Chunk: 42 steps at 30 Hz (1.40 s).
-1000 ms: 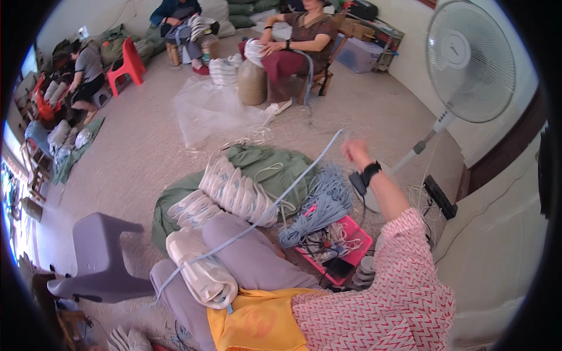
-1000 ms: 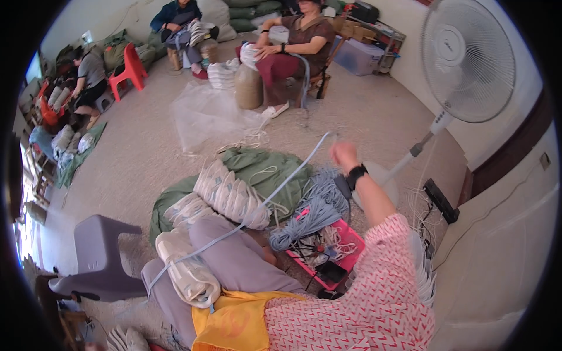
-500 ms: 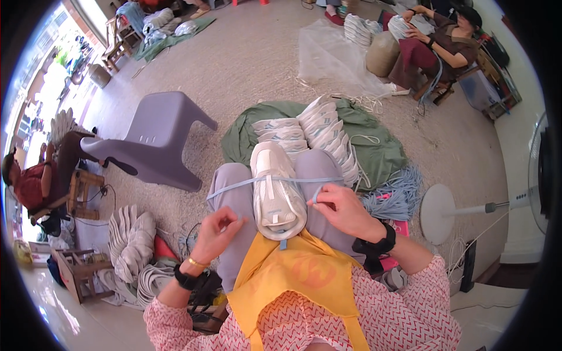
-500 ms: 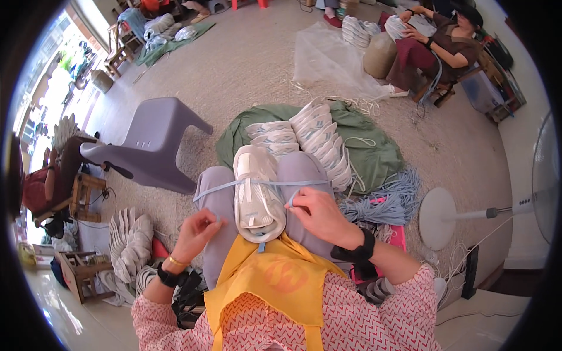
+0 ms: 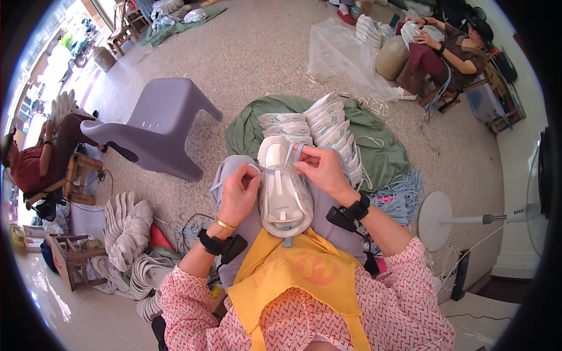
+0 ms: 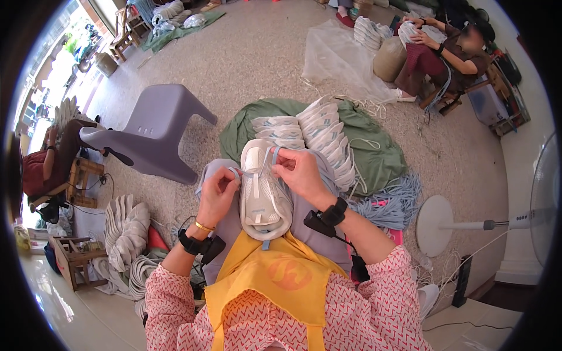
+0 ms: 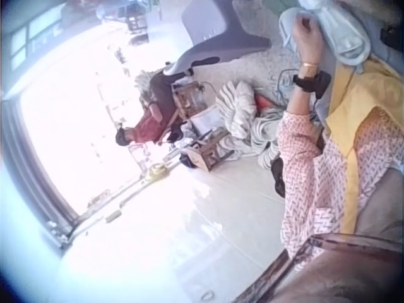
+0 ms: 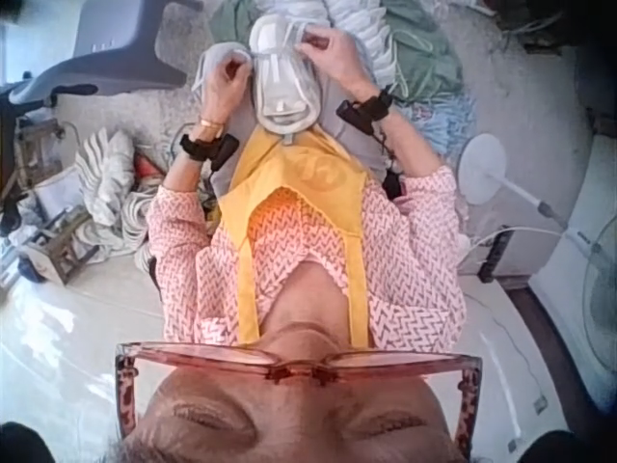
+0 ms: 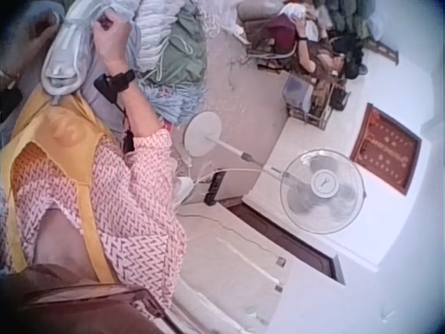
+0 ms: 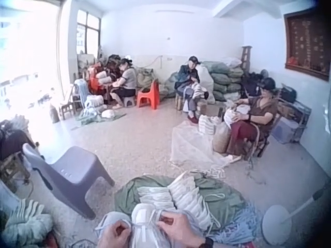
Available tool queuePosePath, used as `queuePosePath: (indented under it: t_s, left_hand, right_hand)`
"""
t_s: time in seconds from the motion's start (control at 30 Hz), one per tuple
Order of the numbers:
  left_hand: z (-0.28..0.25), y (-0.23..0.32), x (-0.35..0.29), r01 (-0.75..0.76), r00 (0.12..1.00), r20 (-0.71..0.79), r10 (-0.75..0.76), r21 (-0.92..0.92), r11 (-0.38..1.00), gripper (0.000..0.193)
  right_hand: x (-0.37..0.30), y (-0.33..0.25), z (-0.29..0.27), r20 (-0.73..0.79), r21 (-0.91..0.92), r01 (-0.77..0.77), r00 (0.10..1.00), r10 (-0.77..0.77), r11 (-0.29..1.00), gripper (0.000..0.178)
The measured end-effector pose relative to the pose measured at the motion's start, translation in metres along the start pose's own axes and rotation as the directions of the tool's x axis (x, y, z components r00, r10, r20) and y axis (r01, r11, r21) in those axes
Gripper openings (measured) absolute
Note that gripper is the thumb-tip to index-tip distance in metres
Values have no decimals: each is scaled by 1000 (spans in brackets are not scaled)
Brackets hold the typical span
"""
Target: Threading and tying laces onto freshly manufactured white and blue sneakers.
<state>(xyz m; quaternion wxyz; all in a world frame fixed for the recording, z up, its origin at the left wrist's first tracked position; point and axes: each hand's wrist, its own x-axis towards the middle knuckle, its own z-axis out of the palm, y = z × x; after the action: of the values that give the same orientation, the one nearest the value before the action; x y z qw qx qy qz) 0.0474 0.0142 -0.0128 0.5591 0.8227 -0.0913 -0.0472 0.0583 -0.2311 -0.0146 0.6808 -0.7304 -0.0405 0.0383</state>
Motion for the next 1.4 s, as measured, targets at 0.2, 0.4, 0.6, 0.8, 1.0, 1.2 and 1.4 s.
queuePosePath:
  t_s: [0.2, 0.4, 0.6, 0.8, 1.0, 1.2, 1.4]
  left_hand:
    - [4, -12, 10, -75, 997, 19, 75, 39, 996, 6]
    - [1, -13, 9, -15, 1000, 2, 16, -256, 967, 14]
    - [7, -15, 14, -26, 1000, 7, 30, -343, 939, 14]
    - [7, -12, 20, 21, 999, 35, -8, -393, 919, 11]
    - [7, -1, 18, 40, 997, 70, -13, -407, 912, 8]
    - [-1, -8, 15, 51, 998, 54, -30, -453, 890, 6]
    - [11, -5, 19, 50, 998, 59, -28, -410, 911, 7]
  right_hand:
    - [-3, -3, 3, -104, -56, 66, 992, -71, 996, 14]
    - [5, 9, 16, -112, -224, 164, 975, -192, 961, 12]
    - [-1, 2, 12, -113, -280, 121, 981, -158, 952, 11]
    - [3, 1, 10, -100, -299, 113, 984, -149, 948, 13]
    - [3, 5, 11, -117, -310, 112, 981, -155, 944, 13]
    - [4, 7, 21, -132, -262, 129, 977, -168, 956, 13]
    - [-3, 0, 4, -59, -347, 78, 993, -105, 935, 12]
